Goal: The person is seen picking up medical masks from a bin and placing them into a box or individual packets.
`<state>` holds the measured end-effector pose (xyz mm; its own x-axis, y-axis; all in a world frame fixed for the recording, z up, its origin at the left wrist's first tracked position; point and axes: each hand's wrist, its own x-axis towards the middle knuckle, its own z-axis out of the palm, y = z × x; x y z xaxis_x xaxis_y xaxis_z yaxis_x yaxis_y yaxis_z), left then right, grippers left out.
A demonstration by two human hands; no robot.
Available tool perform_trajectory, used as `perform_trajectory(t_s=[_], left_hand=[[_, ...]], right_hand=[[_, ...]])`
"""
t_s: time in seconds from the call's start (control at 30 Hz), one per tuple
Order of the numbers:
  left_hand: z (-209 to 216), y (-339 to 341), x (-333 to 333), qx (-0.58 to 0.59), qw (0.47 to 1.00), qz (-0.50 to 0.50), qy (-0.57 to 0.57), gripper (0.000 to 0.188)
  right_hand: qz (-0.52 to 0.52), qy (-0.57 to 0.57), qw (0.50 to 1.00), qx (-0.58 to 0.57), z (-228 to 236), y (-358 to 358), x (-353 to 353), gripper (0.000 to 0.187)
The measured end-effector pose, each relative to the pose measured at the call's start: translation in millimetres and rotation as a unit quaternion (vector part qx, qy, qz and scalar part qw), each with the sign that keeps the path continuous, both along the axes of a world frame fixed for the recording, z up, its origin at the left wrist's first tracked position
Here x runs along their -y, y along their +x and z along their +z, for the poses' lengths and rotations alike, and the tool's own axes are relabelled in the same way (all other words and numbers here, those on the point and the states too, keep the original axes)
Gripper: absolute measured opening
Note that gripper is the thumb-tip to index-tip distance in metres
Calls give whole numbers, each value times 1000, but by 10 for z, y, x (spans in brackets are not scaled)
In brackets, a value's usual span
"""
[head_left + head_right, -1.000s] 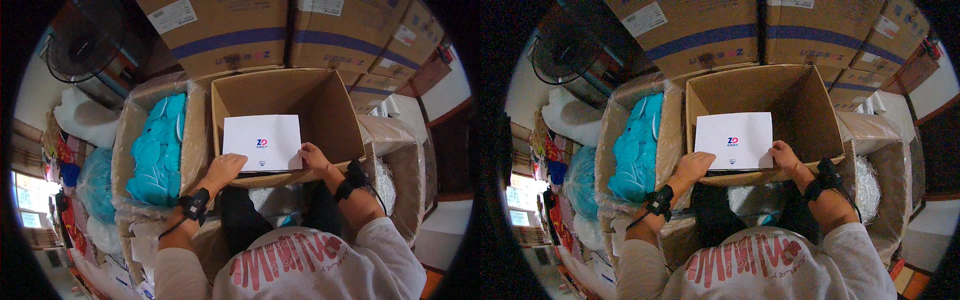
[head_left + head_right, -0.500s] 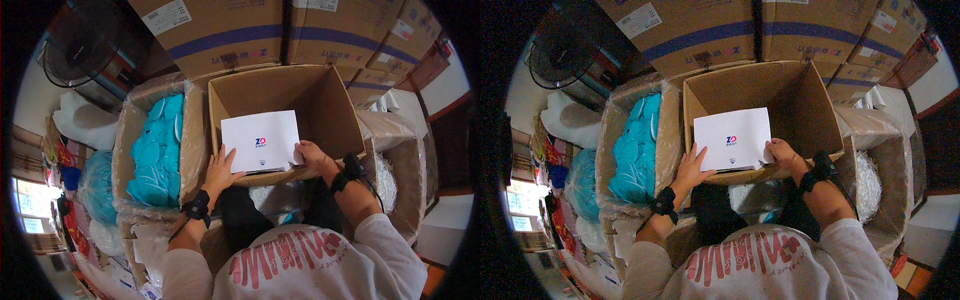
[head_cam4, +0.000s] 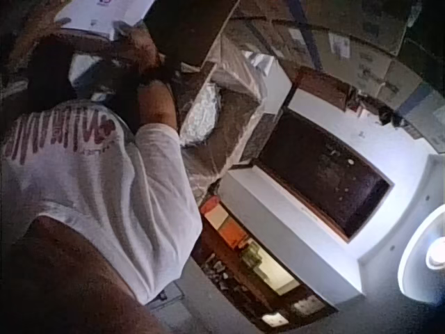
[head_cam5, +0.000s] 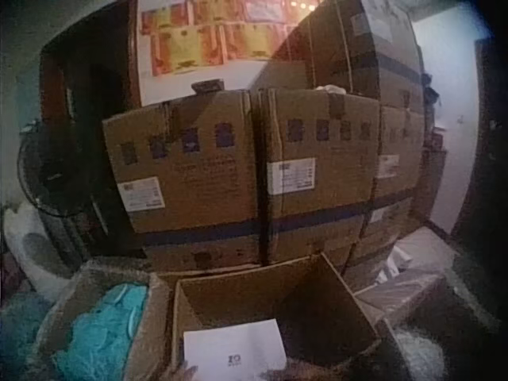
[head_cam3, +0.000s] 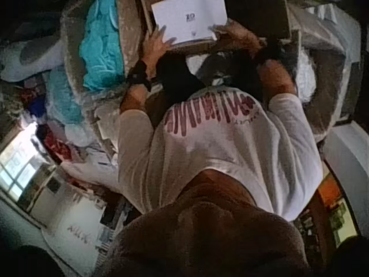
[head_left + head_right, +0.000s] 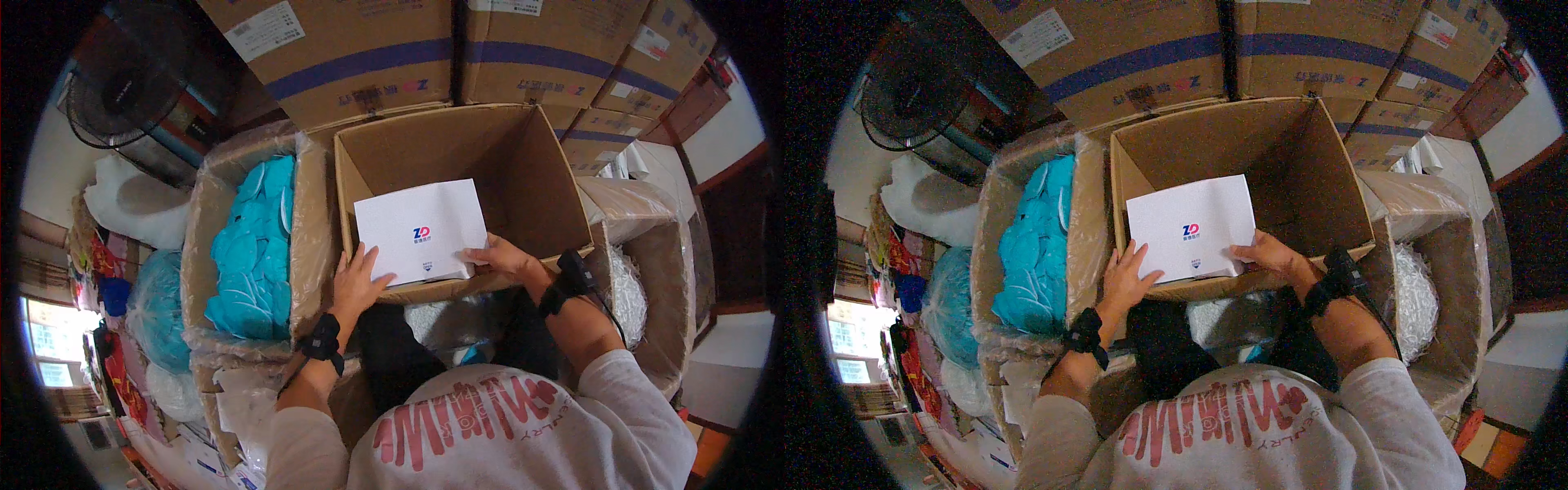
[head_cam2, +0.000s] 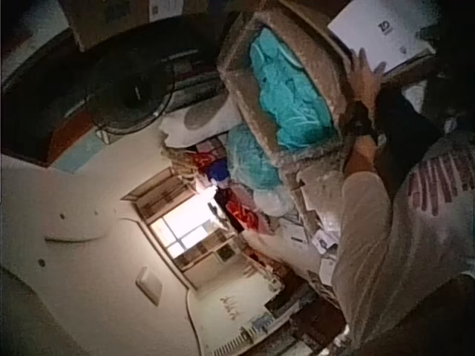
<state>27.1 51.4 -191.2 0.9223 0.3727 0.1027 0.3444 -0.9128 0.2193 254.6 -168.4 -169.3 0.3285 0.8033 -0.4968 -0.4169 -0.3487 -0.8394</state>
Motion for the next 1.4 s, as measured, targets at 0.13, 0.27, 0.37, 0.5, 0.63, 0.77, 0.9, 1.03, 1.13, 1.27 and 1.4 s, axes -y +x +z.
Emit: perform_trajectory(t_s=[0.13,0.27,0.37,0.5,0.63,0.77,0.9,1.03,1.13,1.27,1.4], left_hand=[[218,-8,150,1,1000,13,-18,65],[191,-13,103,2,1000,11,-27,62],[143,17,-43,42,996,40,-62,53],[717,370,-291,76,965,155,-196,37],[1044,772,-763,224,918,163,-285,37],[915,1225,-861,251,915,217,-232,53],[143,1380,-888,195,927,242,-210,72],[61,1415,-693,172,883,301,-316,74],[-52,1449,-785,151,884,346,-277,75],[-74,1556,-792,110,897,370,-215,71],[-72,1679,-737,91,931,339,-103,58]], right_hand=[[-36,-16,997,-70,51,80,-121,26],[-127,-15,979,-160,511,109,-314,18],[-126,32,970,-203,600,220,-384,28],[-140,174,942,-252,623,409,-267,55],[-146,107,979,93,414,331,-239,57],[-38,-103,845,523,-267,188,-357,84],[-13,-271,779,565,-105,-134,-633,105],[3,-291,773,563,-160,-116,-586,100],[-34,-165,833,527,-228,-69,-460,86],[-123,66,952,274,-308,174,-60,52],[-196,27,976,-91,-123,573,197,29]])
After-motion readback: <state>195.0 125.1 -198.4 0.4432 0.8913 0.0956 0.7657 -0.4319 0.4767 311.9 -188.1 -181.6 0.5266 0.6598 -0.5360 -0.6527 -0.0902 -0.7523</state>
